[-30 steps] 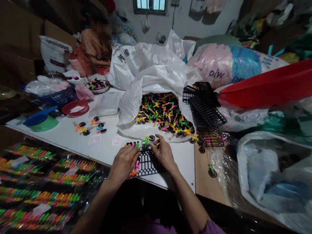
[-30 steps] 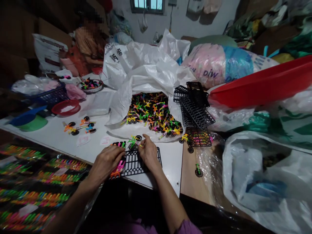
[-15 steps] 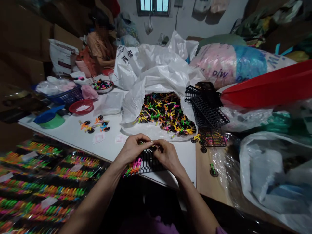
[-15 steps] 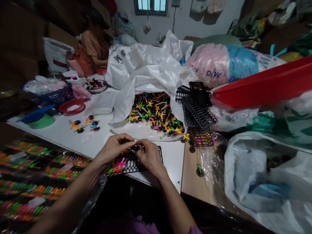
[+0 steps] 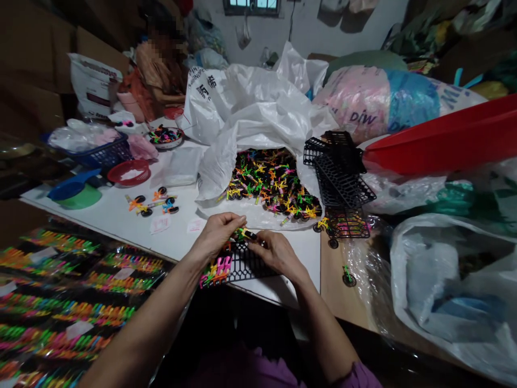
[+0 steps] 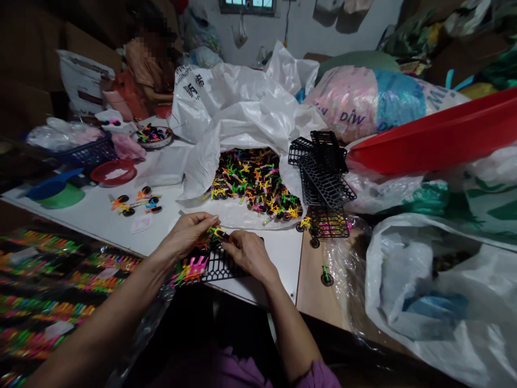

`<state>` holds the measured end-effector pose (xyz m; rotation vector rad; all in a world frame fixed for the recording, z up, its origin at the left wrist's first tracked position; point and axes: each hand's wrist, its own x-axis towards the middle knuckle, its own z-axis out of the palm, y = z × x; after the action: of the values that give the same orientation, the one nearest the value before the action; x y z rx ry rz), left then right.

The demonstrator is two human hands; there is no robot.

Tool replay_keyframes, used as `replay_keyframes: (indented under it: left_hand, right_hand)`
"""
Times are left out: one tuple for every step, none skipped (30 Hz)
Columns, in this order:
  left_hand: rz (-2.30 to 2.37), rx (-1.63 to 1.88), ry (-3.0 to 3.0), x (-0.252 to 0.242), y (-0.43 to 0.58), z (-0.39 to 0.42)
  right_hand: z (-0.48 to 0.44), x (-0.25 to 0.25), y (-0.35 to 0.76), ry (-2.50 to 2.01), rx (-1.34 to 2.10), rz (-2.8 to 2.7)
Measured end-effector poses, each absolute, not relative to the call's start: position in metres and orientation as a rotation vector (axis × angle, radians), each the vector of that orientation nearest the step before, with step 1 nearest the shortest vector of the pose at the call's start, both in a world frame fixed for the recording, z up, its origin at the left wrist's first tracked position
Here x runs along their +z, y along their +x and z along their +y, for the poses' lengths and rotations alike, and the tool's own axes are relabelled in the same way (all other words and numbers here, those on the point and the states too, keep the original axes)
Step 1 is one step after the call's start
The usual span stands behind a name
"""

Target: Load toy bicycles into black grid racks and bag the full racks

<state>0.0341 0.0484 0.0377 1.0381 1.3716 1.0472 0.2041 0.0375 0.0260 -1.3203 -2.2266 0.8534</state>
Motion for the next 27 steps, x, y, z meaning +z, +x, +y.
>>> replay_keyframes:
  left_hand:
    - [1.367, 1.004, 1.056, 0.04, 0.033, 0.046]
    - [1.357, 0.953, 1.089, 0.042, 0.032, 0.044]
    - [1.338, 0.896, 1.137, 0.044, 0.03, 0.043]
    - [1.312, 0.835, 1.192, 0.046, 0.027, 0.042]
    - [1.283, 0.779, 1.244, 0.048, 0.024, 0.042]
    - [1.256, 0.73, 1.284, 0.049, 0.022, 0.042]
    - [1.232, 0.692, 1.306, 0.05, 0.019, 0.043]
    - [1.21, 0.665, 1.309, 0.05, 0.016, 0.043]
    - [1.184, 0.647, 1.292, 0.049, 0.014, 0.044]
    - [1.149, 0.64, 1.253, 0.049, 0.013, 0.044]
    - [1.106, 0.653, 1.194, 0.048, 0.011, 0.045]
    - [1.055, 0.69, 1.121, 0.047, 0.011, 0.045]
    - [1.006, 0.746, 1.041, 0.046, 0.011, 0.045]
    - [0.973, 0.815, 0.964, 0.046, 0.011, 0.044]
    - [0.967, 0.887, 0.899, 0.045, 0.013, 0.044]
    - [0.988, 0.947, 0.854, 0.046, 0.015, 0.044]
    - [1.033, 0.997, 0.835, 0.046, 0.017, 0.043]
    - [1.085, 1.027, 0.851, 0.048, 0.02, 0.043]
    - [1.134, 1.036, 0.902, 0.049, 0.023, 0.042]
    - [1.164, 1.021, 0.983, 0.051, 0.026, 0.041]
    - [1.17, 0.975, 1.083, 0.053, 0.029, 0.04]
    - [1.164, 0.904, 1.186, 0.055, 0.031, 0.039]
    - [1.163, 0.825, 1.271, 0.056, 0.033, 0.038]
    - [1.174, 0.763, 1.329, 0.057, 0.035, 0.037]
    - [1.198, 0.735, 1.357, 0.057, 0.037, 0.035]
    - [1.222, 0.735, 1.361, 0.056, 0.038, 0.034]
    - [1.236, 0.756, 1.346, 0.055, 0.04, 0.032]
  right_hand:
    - [0.037, 0.025, 0.203, -1.321, 0.867, -2.237]
    - [0.036, 0.024, 0.201, -1.317, 0.877, -2.241]
    - [0.035, 0.024, 0.2, -1.308, 0.888, -2.246]
    - [0.035, 0.024, 0.2, -1.295, 0.9, -2.249]
    - [0.035, 0.024, 0.2, -1.281, 0.915, -2.253]
    - [0.034, 0.026, 0.202, -1.262, 0.936, -2.258]
    - [0.034, 0.027, 0.204, -1.238, 0.965, -2.262]
    - [0.034, 0.029, 0.207, -1.208, 1.006, -2.267]
    - [0.034, 0.03, 0.211, -1.172, 1.06, -2.27]
    - [0.035, 0.031, 0.216, -1.135, 1.126, -2.265]
    - [0.035, 0.031, 0.22, -1.103, 1.202, -2.246]
    - [0.035, 0.031, 0.224, -1.076, 1.289, -2.205]
    - [0.036, 0.031, 0.227, -1.049, 1.382, -2.142]
    - [0.037, 0.031, 0.229, -1.018, 1.474, -2.063]
    - [0.037, 0.03, 0.231, -0.982, 1.552, -1.976]
    - [0.038, 0.029, 0.231, -0.943, 1.612, -1.895]
    - [0.038, 0.029, 0.231, -0.906, 1.651, -1.823]
    - [0.039, 0.028, 0.23, -0.874, 1.673, -1.768]
    - [0.039, 0.027, 0.228, -0.851, 1.685, -1.73]
    - [0.039, 0.027, 0.225, -0.836, 1.696, -1.703]
    - [0.039, 0.026, 0.223, -0.825, 1.711, -1.686]
    - [0.039, 0.025, 0.221, -0.815, 1.728, -1.677]
    - [0.039, 0.025, 0.219, -0.805, 1.744, -1.674]
    - [0.038, 0.024, 0.218, -0.797, 1.753, -1.676]
    - [0.038, 0.024, 0.217, -0.796, 1.751, -1.68]
    - [0.037, 0.023, 0.217, -0.8, 1.741, -1.689]
    - [0.036, 0.023, 0.217, -0.808, 1.724, -1.706]
